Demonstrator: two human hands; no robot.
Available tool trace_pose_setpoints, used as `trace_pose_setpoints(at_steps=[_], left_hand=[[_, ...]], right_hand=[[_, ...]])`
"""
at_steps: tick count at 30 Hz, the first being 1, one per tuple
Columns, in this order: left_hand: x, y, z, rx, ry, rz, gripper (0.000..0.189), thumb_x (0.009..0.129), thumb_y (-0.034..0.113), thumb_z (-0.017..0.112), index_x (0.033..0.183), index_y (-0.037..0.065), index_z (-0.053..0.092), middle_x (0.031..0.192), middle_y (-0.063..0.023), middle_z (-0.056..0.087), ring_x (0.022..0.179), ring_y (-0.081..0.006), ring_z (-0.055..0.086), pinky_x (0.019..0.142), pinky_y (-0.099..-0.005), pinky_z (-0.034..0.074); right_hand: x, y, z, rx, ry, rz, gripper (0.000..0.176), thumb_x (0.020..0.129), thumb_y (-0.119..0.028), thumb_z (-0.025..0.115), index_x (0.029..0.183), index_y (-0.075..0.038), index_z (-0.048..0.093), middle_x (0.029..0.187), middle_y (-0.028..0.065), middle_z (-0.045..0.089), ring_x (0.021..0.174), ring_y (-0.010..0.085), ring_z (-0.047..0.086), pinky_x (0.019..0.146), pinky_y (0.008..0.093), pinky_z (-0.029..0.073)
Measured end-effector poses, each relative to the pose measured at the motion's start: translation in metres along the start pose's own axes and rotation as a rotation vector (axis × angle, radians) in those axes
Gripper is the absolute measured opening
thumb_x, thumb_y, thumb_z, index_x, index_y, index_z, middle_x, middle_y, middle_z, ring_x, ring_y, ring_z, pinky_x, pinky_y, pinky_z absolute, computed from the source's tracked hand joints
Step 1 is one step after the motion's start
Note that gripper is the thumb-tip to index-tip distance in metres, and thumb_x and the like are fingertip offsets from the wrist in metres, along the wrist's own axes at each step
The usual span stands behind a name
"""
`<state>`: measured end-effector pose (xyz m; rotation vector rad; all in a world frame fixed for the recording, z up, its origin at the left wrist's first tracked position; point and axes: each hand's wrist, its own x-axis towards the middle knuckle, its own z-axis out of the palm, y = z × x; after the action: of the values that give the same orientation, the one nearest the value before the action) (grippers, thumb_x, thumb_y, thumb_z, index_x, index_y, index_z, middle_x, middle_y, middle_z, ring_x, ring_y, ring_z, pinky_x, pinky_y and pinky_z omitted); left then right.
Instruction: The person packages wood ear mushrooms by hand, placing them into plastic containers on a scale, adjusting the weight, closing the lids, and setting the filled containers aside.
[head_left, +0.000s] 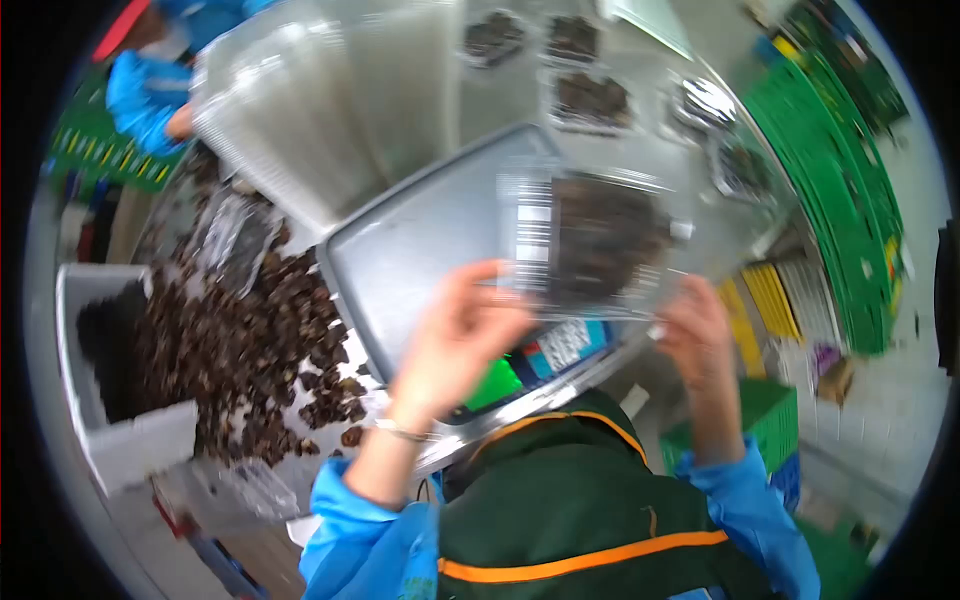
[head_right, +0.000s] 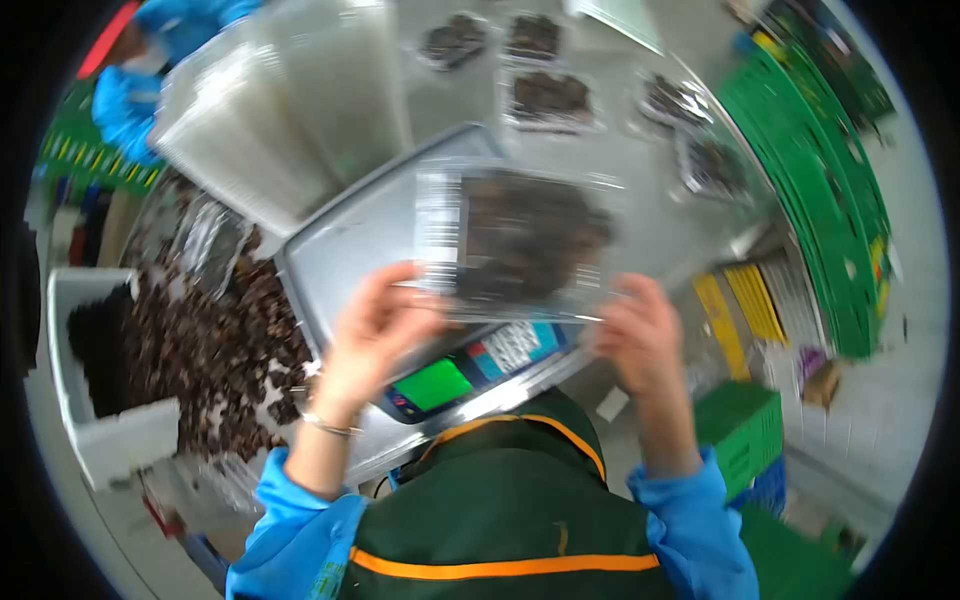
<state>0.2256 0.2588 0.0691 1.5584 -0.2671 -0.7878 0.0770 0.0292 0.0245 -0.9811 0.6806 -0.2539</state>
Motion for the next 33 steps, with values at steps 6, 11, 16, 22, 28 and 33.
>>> trace_pose_setpoints(at_steps=[6, 11, 16, 22, 28, 33], left_hand=[[-0.035, -0.030, -0.034, 0.299, 0.640, 0.387, 0.019, 0.086, 0.007, 0.059, 0.103, 0.000, 0.061, 0.084, -0.0076, 0.063, 0.081, -0.0141, 0.061, 0.073, -0.0255, 0.047], [-0.137, -0.156, -0.159, 0.881, 1.176, -0.063, 0.047, 0.080, 0.018, 0.064, 0.123, 0.005, 0.049, 0.115, -0.0179, 0.054, 0.108, -0.0280, 0.051, 0.091, -0.0371, 0.039], [-0.265, -0.280, -0.276, 1.121, 1.603, -0.942, 0.081, 0.067, 0.018, 0.066, 0.136, 0.008, 0.025, 0.134, -0.0196, 0.036, 0.124, -0.0360, 0.033, 0.100, -0.0520, 0.026], [-0.331, -0.312, -0.335, 0.909, 1.834, -0.060, 0.024, 0.083, 0.006, 0.056, 0.107, 0.006, 0.060, 0.091, -0.0135, 0.062, 0.076, -0.0291, 0.061, 0.071, -0.0365, 0.048], [-0.231, -0.097, -0.174, 1.044, 0.890, 0.598, 0.028, 0.070, 0.003, 0.062, 0.097, 0.005, 0.063, 0.083, -0.0083, 0.064, 0.080, -0.0237, 0.059, 0.066, -0.0333, 0.045], [-0.150, -0.077, -0.099, 0.967, 0.456, 0.810, 0.038, 0.076, 0.014, 0.055, 0.114, 0.015, 0.058, 0.116, -0.0073, 0.053, 0.107, -0.0209, 0.049, 0.089, -0.0355, 0.038]], right_hand=[[0.052, -0.043, -0.130, -0.278, 0.346, 0.015, 0.046, 0.089, -0.015, 0.055, 0.130, -0.006, 0.039, 0.109, 0.0083, 0.057, 0.087, 0.0120, 0.060, 0.060, 0.0219, 0.047], [0.074, -0.033, -0.144, -0.510, 0.370, -0.177, 0.040, 0.090, -0.015, 0.055, 0.127, -0.006, 0.044, 0.115, 0.0077, 0.057, 0.084, 0.0098, 0.058, 0.063, 0.0214, 0.046], [0.065, -0.026, -0.023, -0.615, 0.134, -0.406, 0.031, 0.091, -0.013, 0.053, 0.119, -0.001, 0.051, 0.110, 0.0077, 0.059, 0.081, 0.0076, 0.055, 0.068, 0.0210, 0.044], [-0.003, 0.024, 0.165, -0.967, -0.486, -0.541, 0.015, 0.090, -0.002, 0.047, 0.100, 0.000, 0.059, 0.092, 0.0067, 0.060, 0.077, 0.0103, 0.058, 0.070, 0.0222, 0.047], [-0.073, 0.092, 0.257, -0.464, -0.847, -0.108, 0.052, 0.086, -0.015, 0.056, 0.131, 0.000, 0.034, 0.124, 0.0211, 0.046, 0.096, 0.0245, 0.058, 0.083, 0.0356, 0.048], [-0.055, 0.066, 0.225, -0.364, -0.359, -0.097, 0.063, 0.079, -0.007, 0.055, 0.136, -0.003, 0.028, 0.119, 0.0211, 0.046, 0.091, 0.0224, 0.059, 0.071, 0.0317, 0.053]])
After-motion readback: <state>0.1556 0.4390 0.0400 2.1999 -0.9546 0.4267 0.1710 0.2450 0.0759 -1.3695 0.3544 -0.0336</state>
